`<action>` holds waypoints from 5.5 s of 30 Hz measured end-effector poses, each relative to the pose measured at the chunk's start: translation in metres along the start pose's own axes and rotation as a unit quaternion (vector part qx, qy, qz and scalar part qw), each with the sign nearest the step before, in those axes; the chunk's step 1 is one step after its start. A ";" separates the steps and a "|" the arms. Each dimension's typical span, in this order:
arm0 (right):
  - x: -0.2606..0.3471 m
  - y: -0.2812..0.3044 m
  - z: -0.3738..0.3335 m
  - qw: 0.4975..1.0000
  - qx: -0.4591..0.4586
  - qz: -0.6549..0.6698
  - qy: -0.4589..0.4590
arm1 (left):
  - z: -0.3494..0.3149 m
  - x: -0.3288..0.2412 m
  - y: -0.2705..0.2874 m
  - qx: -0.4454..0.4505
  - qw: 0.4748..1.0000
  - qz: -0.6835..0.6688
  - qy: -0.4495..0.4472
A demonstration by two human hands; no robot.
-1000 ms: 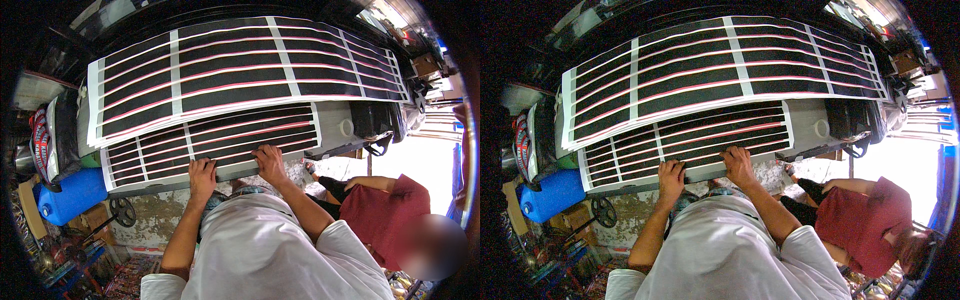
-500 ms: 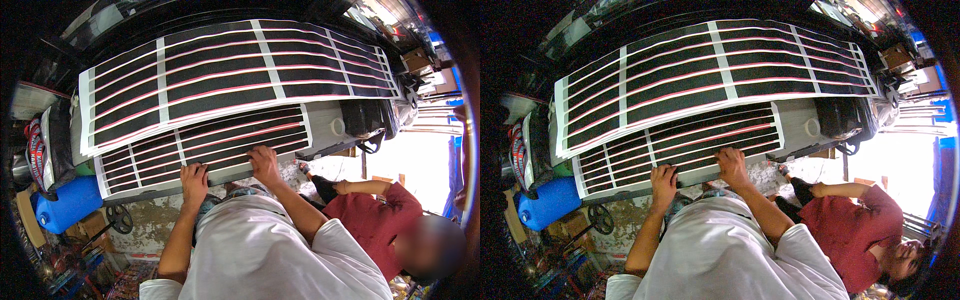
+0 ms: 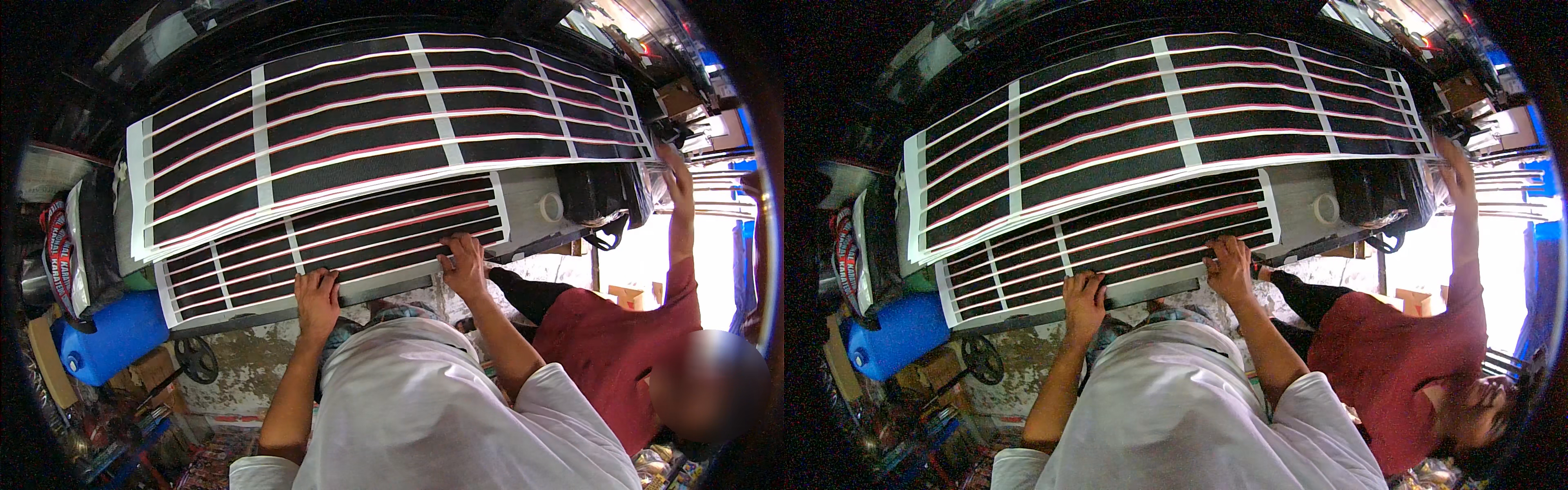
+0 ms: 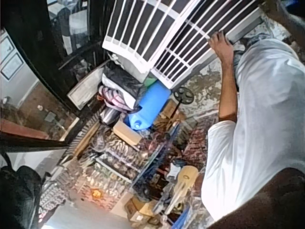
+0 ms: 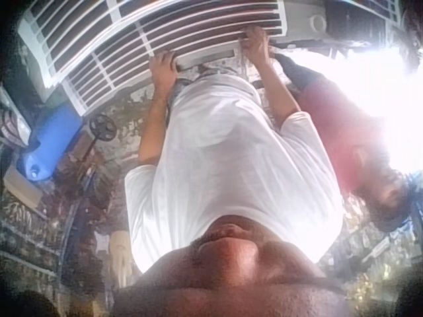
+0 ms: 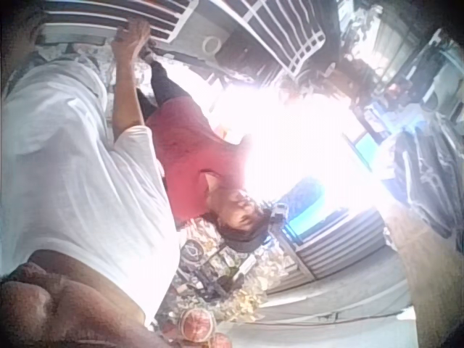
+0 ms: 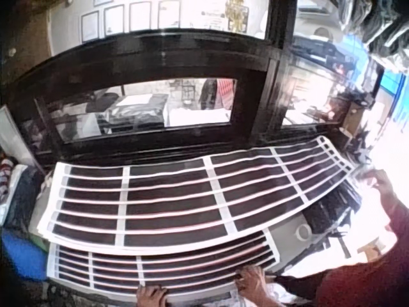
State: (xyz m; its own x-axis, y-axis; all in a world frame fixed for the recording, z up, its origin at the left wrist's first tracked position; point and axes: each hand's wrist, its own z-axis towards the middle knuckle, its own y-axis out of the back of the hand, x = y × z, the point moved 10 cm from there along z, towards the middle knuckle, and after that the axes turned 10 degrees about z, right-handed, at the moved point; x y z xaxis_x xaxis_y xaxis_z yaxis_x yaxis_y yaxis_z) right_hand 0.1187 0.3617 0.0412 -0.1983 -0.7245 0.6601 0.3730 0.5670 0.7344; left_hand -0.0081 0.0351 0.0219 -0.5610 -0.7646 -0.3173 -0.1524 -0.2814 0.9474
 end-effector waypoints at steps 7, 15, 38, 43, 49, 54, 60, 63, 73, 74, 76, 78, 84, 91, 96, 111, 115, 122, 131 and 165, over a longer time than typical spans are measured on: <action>0.002 -0.005 -0.006 1.000 0.001 -0.027 -0.003 | 0.000 0.000 0.001 0.002 1.000 -0.006 0.001; 0.020 -0.015 -0.003 0.998 0.041 -0.023 0.036 | 0.000 -0.002 0.002 0.016 1.000 0.003 0.011; 0.027 -0.025 -0.002 0.997 0.062 -0.011 0.033 | -0.002 -0.001 0.001 -0.010 1.000 0.003 0.002; 0.025 -0.025 -0.004 0.998 0.047 -0.009 0.047 | -0.001 -0.002 0.002 -0.003 1.000 0.008 0.000; 0.024 -0.025 -0.005 0.998 0.047 -0.012 0.043 | -0.001 -0.003 0.003 -0.003 1.000 0.009 -0.002; 0.017 -0.015 -0.005 0.999 0.013 -0.013 0.032 | 0.000 -0.003 0.001 0.001 1.000 0.009 -0.005; 0.008 -0.007 -0.005 0.999 0.003 -0.035 0.019 | -0.001 0.000 0.001 -0.004 1.000 0.007 -0.010; 0.009 -0.004 -0.003 0.999 0.000 -0.043 0.019 | 0.001 -0.001 0.001 -0.002 1.000 0.010 -0.012; -0.012 0.013 -0.002 0.999 -0.015 -0.044 -0.007 | 0.000 -0.003 0.003 -0.013 1.000 -0.001 -0.013; -0.015 0.014 -0.002 0.999 -0.016 -0.044 -0.005 | 0.000 -0.003 0.004 -0.012 1.000 -0.001 -0.012; -0.018 0.016 -0.001 0.999 -0.018 -0.048 -0.003 | 0.001 -0.004 0.004 -0.012 1.000 0.004 -0.014; -0.021 0.019 -0.001 0.999 -0.022 -0.048 -0.001 | 0.001 -0.004 0.004 -0.013 1.000 0.007 -0.015; -0.030 0.031 -0.001 0.999 -0.024 -0.041 -0.016 | -0.001 0.000 -0.002 -0.005 1.000 0.009 -0.011; -0.038 0.034 -0.001 0.999 -0.022 -0.033 -0.019 | 0.000 -0.002 0.000 -0.001 1.000 0.007 -0.012; -0.041 0.038 -0.001 0.999 -0.029 -0.031 -0.010 | -0.001 -0.003 0.001 -0.006 1.000 0.011 -0.008; -0.053 0.046 0.005 0.999 -0.026 -0.022 -0.022 | 0.001 -0.005 0.002 -0.002 1.000 0.008 -0.003; -0.056 0.044 0.003 0.999 -0.023 -0.025 -0.021 | -0.001 -0.003 0.002 -0.007 1.000 0.005 -0.003; -0.059 0.045 0.001 0.999 -0.027 0.007 -0.021 | 0.001 -0.003 0.001 -0.006 1.000 0.015 -0.007; -0.052 0.065 0.004 0.995 -0.092 -0.017 -0.016 | 0.003 0.022 0.019 -0.034 0.998 -0.013 0.052; 0.066 -0.062 0.026 0.992 0.090 0.022 0.087 | 0.010 0.036 -0.014 0.086 0.993 0.074 0.041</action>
State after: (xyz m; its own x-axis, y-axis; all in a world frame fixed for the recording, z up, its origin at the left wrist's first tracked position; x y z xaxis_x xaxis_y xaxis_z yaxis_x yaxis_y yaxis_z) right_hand 0.0587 0.2890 0.0433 -0.0192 -0.7450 0.6668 0.2070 0.6495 0.7316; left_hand -0.0339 0.0172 -0.0023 -0.5213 -0.8365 -0.1689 -0.2139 -0.0634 0.9748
